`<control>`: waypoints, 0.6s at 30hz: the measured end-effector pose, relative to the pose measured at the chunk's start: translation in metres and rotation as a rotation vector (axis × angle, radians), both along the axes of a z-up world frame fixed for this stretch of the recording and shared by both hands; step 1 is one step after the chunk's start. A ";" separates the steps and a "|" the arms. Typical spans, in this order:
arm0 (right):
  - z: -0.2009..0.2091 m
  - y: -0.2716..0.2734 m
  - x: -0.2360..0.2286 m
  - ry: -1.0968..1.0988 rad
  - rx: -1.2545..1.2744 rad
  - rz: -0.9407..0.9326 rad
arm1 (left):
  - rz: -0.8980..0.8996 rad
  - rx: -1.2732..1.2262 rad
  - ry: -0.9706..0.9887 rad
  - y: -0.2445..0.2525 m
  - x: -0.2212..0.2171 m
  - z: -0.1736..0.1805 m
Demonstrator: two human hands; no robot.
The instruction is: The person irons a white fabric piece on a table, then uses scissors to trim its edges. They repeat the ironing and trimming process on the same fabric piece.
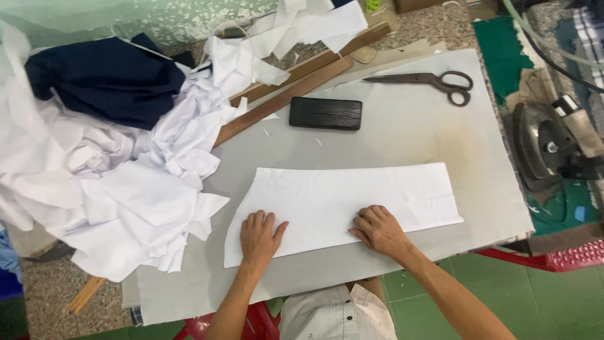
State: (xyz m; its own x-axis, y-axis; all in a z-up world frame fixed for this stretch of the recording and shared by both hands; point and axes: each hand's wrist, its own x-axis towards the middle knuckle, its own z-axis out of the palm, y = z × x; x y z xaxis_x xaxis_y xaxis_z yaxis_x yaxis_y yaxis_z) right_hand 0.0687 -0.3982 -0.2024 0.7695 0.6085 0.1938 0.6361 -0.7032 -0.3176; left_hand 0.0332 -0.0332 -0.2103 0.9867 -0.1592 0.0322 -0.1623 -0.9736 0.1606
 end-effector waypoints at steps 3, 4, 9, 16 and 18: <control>-0.012 -0.031 0.012 0.010 0.003 -0.100 | 0.029 0.045 -0.115 -0.001 0.001 -0.005; -0.010 -0.048 0.024 0.008 -0.001 -0.108 | 0.021 0.040 -0.117 -0.001 0.002 -0.003; 0.014 -0.116 0.055 -0.034 -0.139 -0.406 | 0.270 0.052 -0.102 -0.022 0.002 0.015; -0.010 -0.129 0.061 0.044 -0.057 0.068 | -0.140 -0.208 -0.044 -0.194 0.020 0.002; -0.006 -0.143 0.076 -0.013 -0.096 -0.039 | -0.047 -0.134 -0.156 -0.205 0.030 -0.003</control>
State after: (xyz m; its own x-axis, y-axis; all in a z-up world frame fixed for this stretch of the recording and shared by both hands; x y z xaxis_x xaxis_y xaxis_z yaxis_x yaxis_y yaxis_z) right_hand 0.1449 -0.5408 -0.2080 0.7906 0.5948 0.1458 0.6115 -0.7541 -0.2395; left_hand 0.0629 -0.2380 -0.2137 0.9597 -0.1890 0.2080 -0.2401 -0.9361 0.2572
